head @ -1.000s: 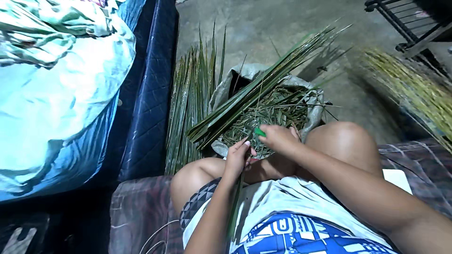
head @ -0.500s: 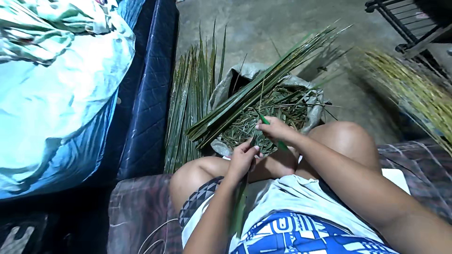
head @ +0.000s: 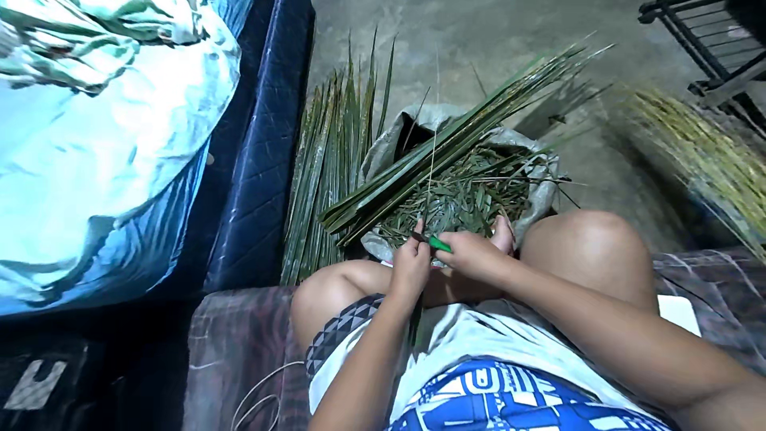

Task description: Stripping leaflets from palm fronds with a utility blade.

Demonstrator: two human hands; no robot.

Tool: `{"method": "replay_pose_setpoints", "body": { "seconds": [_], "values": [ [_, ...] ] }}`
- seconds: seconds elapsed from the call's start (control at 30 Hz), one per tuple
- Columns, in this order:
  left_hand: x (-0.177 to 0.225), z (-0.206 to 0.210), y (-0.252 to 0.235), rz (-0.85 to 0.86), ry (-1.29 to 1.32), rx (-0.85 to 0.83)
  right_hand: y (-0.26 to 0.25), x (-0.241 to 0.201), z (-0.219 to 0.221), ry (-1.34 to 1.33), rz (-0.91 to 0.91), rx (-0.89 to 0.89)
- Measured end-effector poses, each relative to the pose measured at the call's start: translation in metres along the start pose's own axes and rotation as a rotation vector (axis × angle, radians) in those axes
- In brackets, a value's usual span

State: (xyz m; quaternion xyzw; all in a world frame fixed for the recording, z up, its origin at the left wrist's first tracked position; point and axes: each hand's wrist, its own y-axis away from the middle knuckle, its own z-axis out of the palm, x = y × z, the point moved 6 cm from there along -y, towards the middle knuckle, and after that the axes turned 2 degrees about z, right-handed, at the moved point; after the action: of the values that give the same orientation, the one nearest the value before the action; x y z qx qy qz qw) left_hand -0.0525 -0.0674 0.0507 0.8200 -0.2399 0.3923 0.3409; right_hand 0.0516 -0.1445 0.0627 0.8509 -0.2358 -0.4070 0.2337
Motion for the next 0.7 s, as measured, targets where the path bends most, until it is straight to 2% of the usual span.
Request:
{"method": "replay_pose_setpoints", "body": {
  "seconds": [0.13,0.27,0.33,0.43,0.5,0.57,0.7],
  "values": [
    [0.005,0.006,0.003,-0.015,0.002,-0.049,-0.013,0.007,-0.022,0.177,0.126,0.16],
    [0.005,0.01,0.004,-0.007,0.027,-0.058,-0.031,0.034,-0.048,0.124,0.237,0.355],
    [0.003,0.009,0.003,-0.003,0.037,-0.049,-0.029,0.033,-0.05,0.052,0.21,0.334],
    [0.001,0.006,-0.001,-0.019,0.022,-0.022,-0.015,0.014,-0.023,-0.037,0.073,0.086],
    [0.002,0.002,-0.002,-0.025,-0.011,-0.002,-0.008,0.004,-0.003,-0.054,0.001,-0.015],
    [0.002,0.002,0.0,-0.018,-0.026,0.001,-0.007,0.002,0.0,-0.015,0.005,-0.015],
    [0.003,0.01,0.003,0.002,-0.023,-0.06,-0.024,0.018,-0.024,0.165,0.159,0.159]
  ]
}}
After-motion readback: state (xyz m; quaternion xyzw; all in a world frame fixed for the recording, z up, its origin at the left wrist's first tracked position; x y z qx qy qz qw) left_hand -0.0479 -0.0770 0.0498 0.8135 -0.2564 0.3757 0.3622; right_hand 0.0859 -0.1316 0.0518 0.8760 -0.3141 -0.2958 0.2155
